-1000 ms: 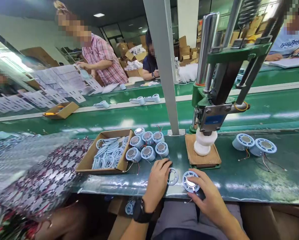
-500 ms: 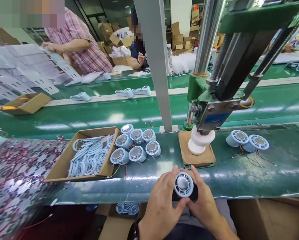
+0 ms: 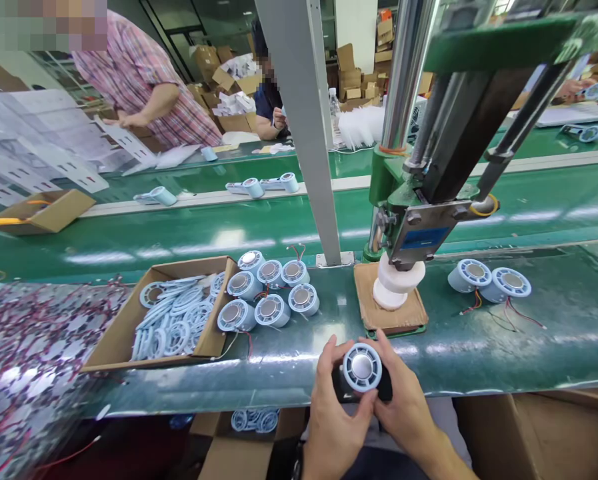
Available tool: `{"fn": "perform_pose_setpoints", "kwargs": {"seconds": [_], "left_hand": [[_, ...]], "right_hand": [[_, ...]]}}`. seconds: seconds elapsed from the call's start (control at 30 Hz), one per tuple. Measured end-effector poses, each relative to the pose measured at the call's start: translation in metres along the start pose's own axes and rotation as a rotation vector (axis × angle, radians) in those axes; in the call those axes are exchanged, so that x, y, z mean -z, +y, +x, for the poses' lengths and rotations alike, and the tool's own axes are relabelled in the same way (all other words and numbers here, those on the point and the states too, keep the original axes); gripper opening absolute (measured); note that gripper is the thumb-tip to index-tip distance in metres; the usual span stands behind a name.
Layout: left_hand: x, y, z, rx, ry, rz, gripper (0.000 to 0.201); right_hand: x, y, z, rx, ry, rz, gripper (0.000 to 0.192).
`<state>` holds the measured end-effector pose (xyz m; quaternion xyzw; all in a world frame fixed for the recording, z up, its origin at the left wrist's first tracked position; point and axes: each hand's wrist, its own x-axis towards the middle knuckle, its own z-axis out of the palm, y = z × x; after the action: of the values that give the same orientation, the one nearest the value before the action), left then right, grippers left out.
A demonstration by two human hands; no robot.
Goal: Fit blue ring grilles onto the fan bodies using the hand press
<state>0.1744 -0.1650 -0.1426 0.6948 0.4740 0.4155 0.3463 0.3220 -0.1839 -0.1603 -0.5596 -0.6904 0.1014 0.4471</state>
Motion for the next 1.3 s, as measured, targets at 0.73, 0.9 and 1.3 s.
{"fn": "perform_pose_setpoints", "kwargs": {"seconds": [0.73,0.9,1.3], "left_hand": [[0.001,-0.003,0.003,-0.12,-0.243,0.16,0.061],[0.007,-0.004,0.003,-0.099,-0.3,0.129,0.076],[0.002,-0.006,0.0,0.082,-0.217,-0.108,0.088]], "right_hand": [[0.003,-0.005,0.004,-0.046,-0.018,-0.044,0.086],[0.004,-0.004,0.005,-0.015,-0.015,-0.047,0.089],[0.003,-0.004,0.005,0.025,0.048,-0.023,0.079]]}}
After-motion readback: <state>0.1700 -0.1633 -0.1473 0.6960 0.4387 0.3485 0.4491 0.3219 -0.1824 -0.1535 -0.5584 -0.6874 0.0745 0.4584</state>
